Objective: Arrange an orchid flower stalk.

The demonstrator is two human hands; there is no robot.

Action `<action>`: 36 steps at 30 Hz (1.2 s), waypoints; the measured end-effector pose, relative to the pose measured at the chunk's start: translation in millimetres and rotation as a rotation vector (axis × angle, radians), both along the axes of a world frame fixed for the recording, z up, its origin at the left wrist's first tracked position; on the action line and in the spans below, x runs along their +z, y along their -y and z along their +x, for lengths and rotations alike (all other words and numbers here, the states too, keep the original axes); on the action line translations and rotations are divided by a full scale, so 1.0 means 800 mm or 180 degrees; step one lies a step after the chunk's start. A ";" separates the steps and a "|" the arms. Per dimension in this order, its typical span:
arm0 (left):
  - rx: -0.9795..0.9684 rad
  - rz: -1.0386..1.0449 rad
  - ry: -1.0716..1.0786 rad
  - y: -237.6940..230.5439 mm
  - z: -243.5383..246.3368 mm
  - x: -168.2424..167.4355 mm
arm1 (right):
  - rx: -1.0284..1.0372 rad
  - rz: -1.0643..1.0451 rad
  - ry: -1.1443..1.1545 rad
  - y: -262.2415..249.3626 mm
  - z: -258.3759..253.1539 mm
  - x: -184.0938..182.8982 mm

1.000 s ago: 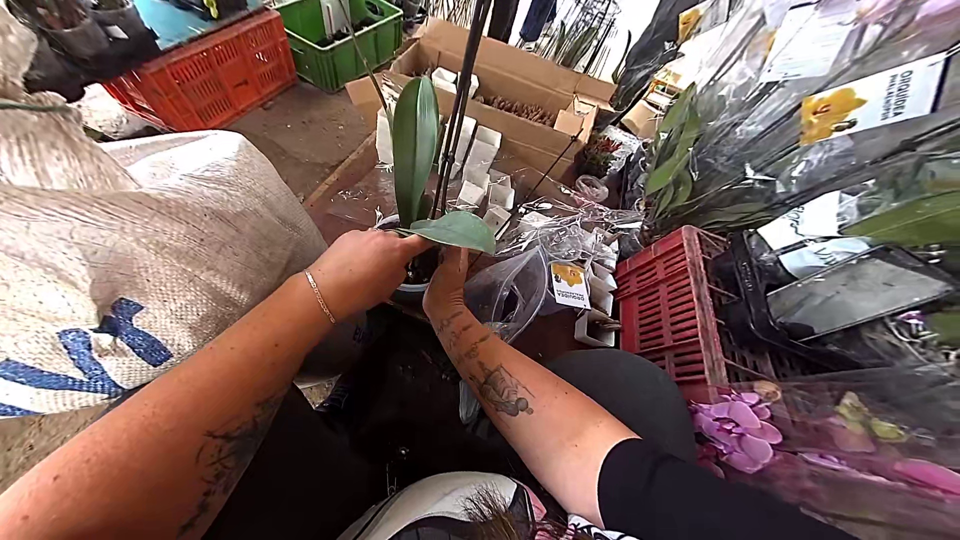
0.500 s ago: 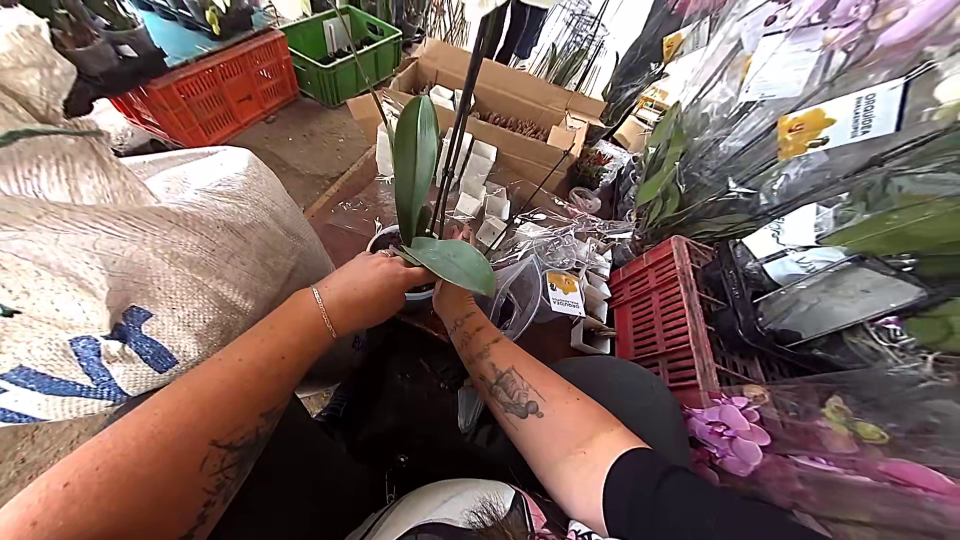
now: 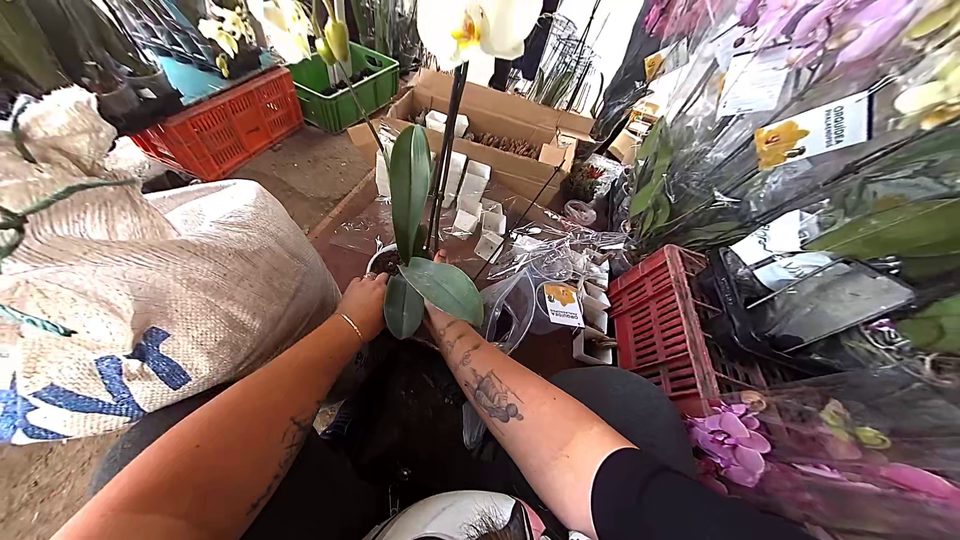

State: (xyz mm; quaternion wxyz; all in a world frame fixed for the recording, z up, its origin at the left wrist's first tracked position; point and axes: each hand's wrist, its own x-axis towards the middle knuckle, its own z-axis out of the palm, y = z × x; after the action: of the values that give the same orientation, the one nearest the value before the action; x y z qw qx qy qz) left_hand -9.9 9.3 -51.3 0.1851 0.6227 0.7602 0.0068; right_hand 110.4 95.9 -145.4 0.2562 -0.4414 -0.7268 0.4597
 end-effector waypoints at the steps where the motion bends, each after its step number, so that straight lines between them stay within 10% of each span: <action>1: 0.0037 0.0104 0.0017 0.000 0.000 -0.003 | -0.0171 -0.0093 -0.0188 0.009 -0.003 0.015; 5: 0.0094 0.0246 -0.0048 -0.001 -0.001 -0.016 | -0.1019 -0.1308 -0.0718 0.031 -0.015 0.130; 15: -0.0047 0.0399 0.0041 -0.003 0.000 -0.031 | 0.0126 -0.0758 0.0988 0.032 0.013 0.051; 20: -0.0036 0.0503 0.0277 -0.010 0.025 -0.036 | -0.0613 -0.0874 -0.0457 0.007 0.023 0.156; 24: -0.0247 0.0360 0.0004 -0.024 0.043 -0.051 | -0.0698 -0.0357 -0.1871 -0.011 0.076 0.153; 36: 0.0787 0.0182 0.0025 -0.052 0.104 -0.044 | -0.0952 -0.1442 -0.0698 -0.011 0.179 0.154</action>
State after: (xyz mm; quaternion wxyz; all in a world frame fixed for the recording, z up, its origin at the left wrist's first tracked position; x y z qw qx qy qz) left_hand 73.0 50.8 -86.8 0.1680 0.5292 0.8300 0.0537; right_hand 253.4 104.9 -22.2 0.2930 -0.5373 -0.5004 0.6124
